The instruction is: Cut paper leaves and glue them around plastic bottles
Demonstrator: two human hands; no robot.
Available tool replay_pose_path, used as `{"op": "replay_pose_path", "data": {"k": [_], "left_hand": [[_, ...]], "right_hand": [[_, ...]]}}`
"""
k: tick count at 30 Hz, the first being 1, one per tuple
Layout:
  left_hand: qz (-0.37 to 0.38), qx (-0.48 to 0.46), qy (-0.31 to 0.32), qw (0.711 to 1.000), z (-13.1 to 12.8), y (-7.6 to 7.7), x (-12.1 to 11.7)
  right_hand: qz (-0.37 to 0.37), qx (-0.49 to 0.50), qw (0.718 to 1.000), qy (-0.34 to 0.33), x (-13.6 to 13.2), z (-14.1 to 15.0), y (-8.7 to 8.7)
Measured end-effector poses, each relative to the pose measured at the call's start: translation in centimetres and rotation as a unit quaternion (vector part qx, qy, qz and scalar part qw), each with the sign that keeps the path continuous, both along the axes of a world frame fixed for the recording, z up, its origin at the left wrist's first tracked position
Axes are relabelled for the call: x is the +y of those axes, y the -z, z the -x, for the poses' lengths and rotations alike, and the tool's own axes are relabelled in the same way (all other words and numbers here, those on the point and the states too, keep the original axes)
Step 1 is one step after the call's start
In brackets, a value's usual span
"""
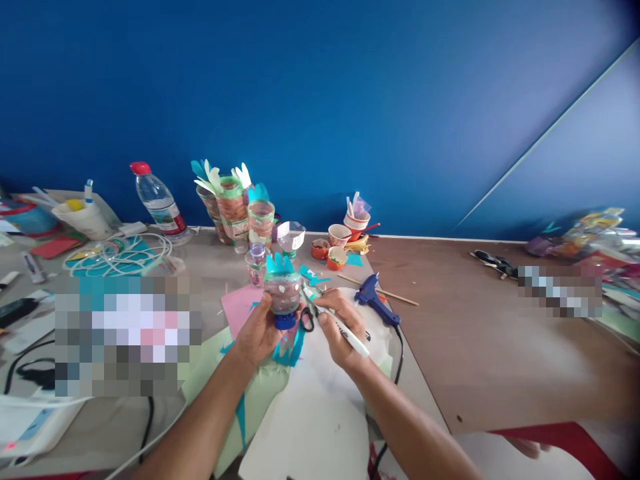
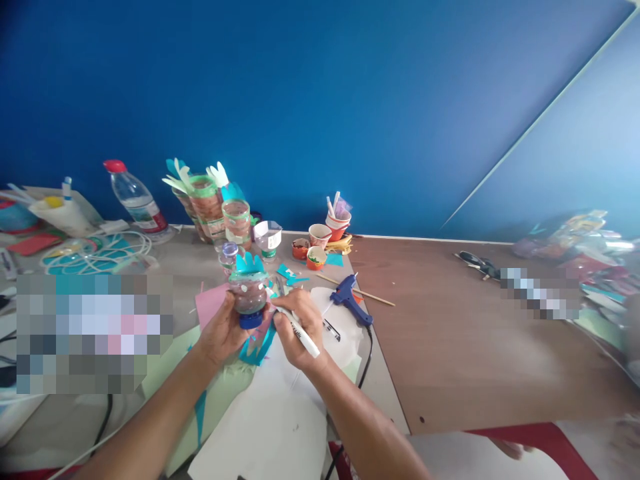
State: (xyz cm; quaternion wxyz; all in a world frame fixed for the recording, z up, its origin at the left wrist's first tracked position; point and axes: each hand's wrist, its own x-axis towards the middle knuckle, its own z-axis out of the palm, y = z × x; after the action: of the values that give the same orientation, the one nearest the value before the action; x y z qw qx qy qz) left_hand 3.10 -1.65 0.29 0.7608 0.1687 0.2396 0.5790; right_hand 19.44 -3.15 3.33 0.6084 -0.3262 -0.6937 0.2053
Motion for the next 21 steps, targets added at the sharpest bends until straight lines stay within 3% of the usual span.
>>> {"op": "replay_pose_path", "data": {"k": [10, 21], "left_hand": [[0.001, 0.003, -0.003, 1.000, -0.08, 0.36, 0.07], [-0.016, 0.022, 0.023, 0.999, 0.13, 0.54, 0.06]], "right_hand": [[-0.026, -0.017, 0.999, -0.024, 0.15, 0.12, -0.05], [0.014, -0.023, 0.999, 0.037, 0.25, 0.24, 0.36]]}}
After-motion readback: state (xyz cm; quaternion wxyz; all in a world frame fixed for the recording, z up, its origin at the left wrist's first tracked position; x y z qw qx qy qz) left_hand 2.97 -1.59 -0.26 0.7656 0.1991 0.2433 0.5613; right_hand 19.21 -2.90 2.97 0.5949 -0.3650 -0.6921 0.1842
